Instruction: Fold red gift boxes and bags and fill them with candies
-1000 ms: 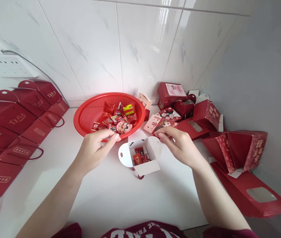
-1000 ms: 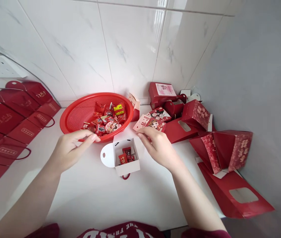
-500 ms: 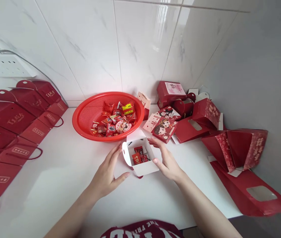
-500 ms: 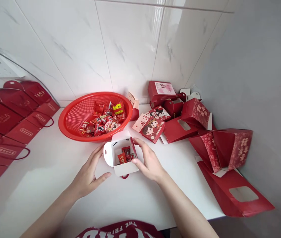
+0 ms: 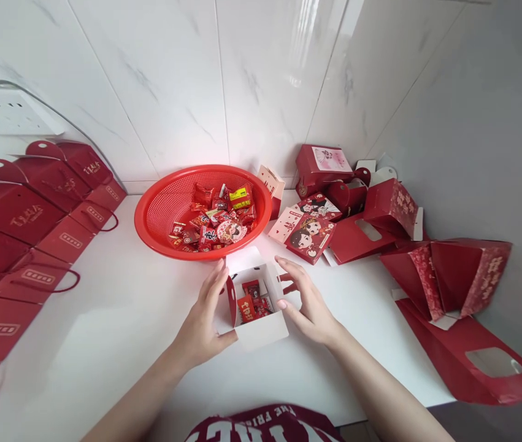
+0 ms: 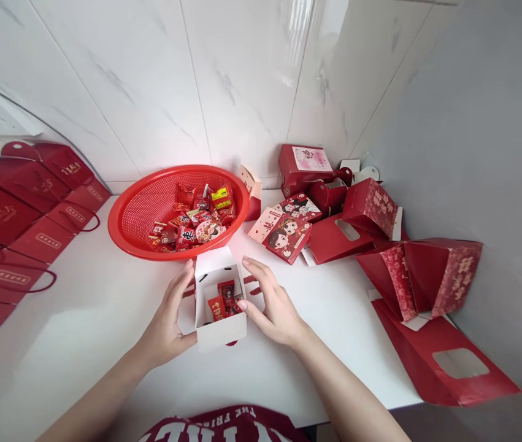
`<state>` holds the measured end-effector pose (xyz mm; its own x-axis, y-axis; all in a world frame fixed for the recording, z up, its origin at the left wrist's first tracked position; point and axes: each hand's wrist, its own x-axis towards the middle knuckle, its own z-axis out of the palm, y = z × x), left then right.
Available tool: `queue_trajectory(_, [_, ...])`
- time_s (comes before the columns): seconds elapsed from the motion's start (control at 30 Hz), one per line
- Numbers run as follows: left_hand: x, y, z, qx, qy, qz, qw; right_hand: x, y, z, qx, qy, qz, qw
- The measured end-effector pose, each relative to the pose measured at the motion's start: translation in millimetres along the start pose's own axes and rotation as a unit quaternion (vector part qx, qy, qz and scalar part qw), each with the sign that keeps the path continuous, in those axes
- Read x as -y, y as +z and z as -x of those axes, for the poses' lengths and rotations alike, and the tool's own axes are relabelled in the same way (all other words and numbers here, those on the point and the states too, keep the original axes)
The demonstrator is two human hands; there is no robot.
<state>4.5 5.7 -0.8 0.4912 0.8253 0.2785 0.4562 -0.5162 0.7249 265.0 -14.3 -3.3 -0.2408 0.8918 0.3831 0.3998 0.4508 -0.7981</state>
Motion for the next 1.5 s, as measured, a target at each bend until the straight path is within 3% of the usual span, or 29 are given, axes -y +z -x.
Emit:
queue_trajectory(0.17, [-0.5,-1.3,-2.4,-0.009,-0.009,0.034,0.999,4.4,-6.8,-1.6,-0.003,-0.013,0.045,0.999])
queue_trajectory(0.37, [3.4,3.1,0.6,-0.052,-0.023,0.098,0.994,7.8,-38.0,-6.2,0.14,0.005,0.011,0.99])
queue_trajectory(0.47, [7.6,7.1,2.3,-0.085,-0.013,0.116,0.989,4.9,-43.9,-8.1,0.166,0.038,-0.005,0.985])
queue_trajectory(0.7, [13.2,5.3,8.4,-0.069,0.119,-0.018,0.99,4.7,-8.1,-7.8,0.039,0.11,-0.032,0.993])
queue_trajectory(0.87, [14.6,9.3,14.5,-0.111,0.196,-0.086,0.971,8.4,17.9,-2.7,-0.031,0.138,-0.077,0.987])
queue_trajectory(1.0, [11.1,13.4,14.7,-0.063,0.229,-0.084,0.968,5.8,24.4,-1.4,-0.073,0.085,-0.079,0.99])
queue_trajectory(1.23, [11.6,12.8,10.1,-0.05,0.224,-0.069,0.971,0.2,24.2,1.5,-0.106,-0.002,-0.032,0.994])
queue_trajectory(1.5, [10.9,14.0,10.0,-0.015,0.201,-0.128,0.971,3.5,10.3,-4.8,0.019,-0.139,0.004,0.99])
